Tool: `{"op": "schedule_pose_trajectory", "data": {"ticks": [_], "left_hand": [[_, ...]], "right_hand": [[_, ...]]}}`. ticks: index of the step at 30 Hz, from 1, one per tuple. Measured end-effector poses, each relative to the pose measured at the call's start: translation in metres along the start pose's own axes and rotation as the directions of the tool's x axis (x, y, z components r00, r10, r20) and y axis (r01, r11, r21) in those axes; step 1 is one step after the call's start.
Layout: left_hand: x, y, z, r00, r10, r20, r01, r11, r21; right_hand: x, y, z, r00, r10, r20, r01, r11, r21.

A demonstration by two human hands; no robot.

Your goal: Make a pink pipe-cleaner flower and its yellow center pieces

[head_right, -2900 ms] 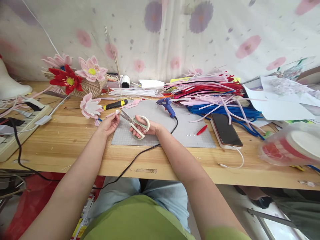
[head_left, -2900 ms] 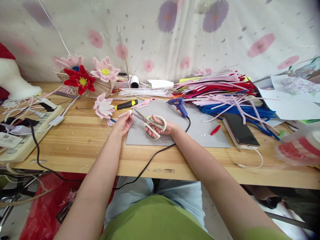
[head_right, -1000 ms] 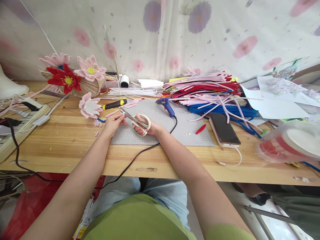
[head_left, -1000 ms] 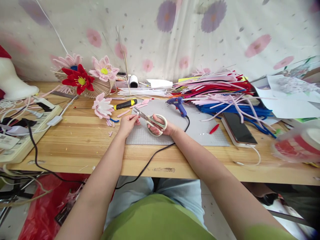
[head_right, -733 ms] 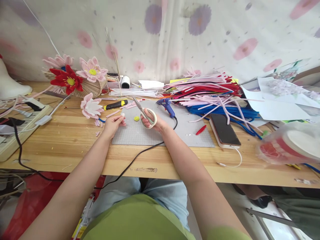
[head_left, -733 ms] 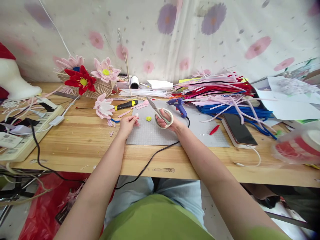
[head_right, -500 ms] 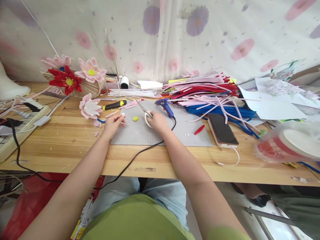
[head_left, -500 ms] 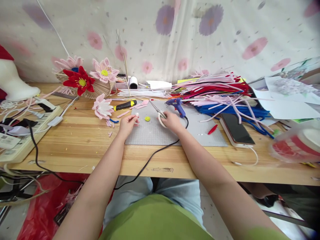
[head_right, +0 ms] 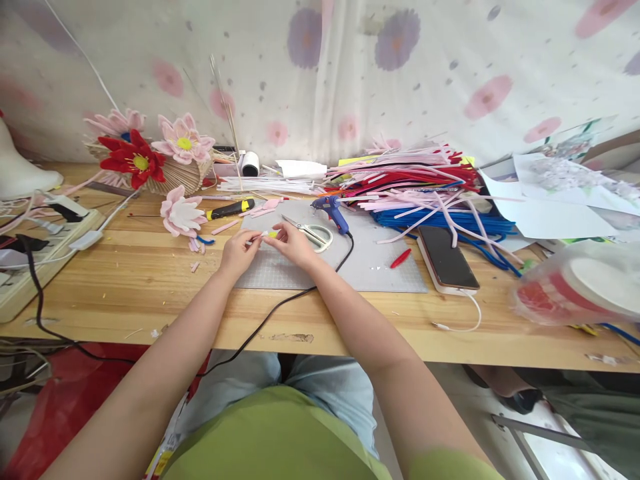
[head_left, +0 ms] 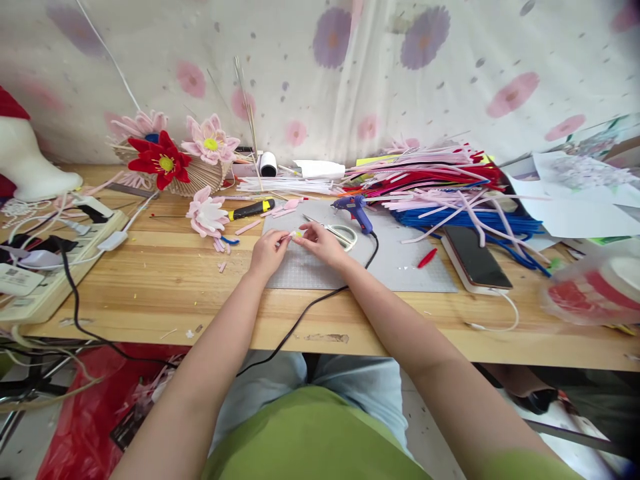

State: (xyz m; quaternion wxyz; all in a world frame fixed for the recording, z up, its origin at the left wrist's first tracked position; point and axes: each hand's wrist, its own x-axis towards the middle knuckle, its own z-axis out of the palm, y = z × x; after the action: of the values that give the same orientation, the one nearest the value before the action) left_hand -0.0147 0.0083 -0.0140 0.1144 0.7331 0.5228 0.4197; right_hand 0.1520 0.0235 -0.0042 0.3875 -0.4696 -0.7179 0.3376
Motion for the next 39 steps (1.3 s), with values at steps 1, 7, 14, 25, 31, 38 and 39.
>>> {"op": "schedule_pose_trajectory", "data": {"ticks": [1, 7, 14, 25, 31, 38, 39], "left_hand": [[0.000, 0.003, 0.000, 0.999, 0.030, 0.021, -0.030, 0.999, 0.026], [-0.002, 0.003, 0.004, 0.995, 0.039, 0.092, -0.033, 0.997, -0.068], [0.001, 0.000, 0.015, 0.942, -0.264, 0.204, 0.334, 0.724, -0.604], [0.004, 0.013, 0.013, 0.920, -0.318, 0.227, 0.379, 0.588, -0.714], [0.008, 0.001, 0.012, 0.883, -0.461, 0.087, 0.373, 0.579, -0.725], [0.012, -0.014, 0.010, 0.843, -0.535, -0.045, 0.383, 0.658, -0.649], [0.013, -0.017, 0.010, 0.844, -0.534, -0.049, 0.388, 0.671, -0.632]], "right_hand": [[0.001, 0.000, 0.007, 1.000, 0.007, 0.030, -0.010, 0.995, 0.101], [0.005, 0.004, 0.020, 0.998, 0.051, 0.037, -0.062, 0.890, 0.451], [0.003, 0.003, 0.017, 0.979, 0.202, 0.028, -0.172, 0.749, 0.640], [0.000, 0.002, 0.018, 0.963, 0.245, 0.115, -0.247, 0.619, 0.746], [0.002, 0.006, 0.010, 0.951, 0.296, 0.088, -0.248, 0.562, 0.789], [-0.001, 0.005, -0.007, 0.943, 0.321, 0.087, -0.249, 0.509, 0.824], [-0.002, 0.004, -0.010, 0.945, 0.315, 0.092, -0.249, 0.505, 0.827]]}}
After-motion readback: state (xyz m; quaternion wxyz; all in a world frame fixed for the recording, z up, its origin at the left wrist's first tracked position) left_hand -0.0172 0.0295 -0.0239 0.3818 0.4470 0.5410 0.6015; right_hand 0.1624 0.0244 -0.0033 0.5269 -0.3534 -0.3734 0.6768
